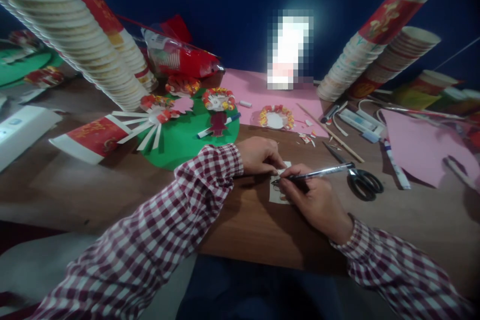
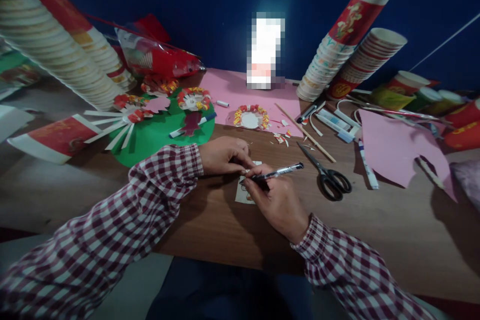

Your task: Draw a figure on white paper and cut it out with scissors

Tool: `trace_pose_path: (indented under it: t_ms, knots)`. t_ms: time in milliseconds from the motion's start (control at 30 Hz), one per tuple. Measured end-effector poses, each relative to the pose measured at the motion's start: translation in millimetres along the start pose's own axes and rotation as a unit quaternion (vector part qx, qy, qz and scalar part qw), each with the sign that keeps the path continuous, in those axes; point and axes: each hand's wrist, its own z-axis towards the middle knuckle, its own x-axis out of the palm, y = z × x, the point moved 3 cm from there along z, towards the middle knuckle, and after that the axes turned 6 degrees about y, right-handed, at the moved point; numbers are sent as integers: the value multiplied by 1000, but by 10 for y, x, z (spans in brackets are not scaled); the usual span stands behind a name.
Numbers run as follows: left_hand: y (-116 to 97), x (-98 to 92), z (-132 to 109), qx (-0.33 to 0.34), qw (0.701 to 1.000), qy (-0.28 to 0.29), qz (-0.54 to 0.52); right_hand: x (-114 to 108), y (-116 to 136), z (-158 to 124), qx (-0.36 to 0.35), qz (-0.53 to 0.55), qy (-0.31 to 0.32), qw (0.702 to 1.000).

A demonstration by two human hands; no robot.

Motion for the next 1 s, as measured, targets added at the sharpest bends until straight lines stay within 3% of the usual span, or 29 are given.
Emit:
trace_pose_path:
  t_ms: [1000]
  knots:
    - [-13,-12,-2,0,1000,4,0,-3,11,0,4,-17,5,1000]
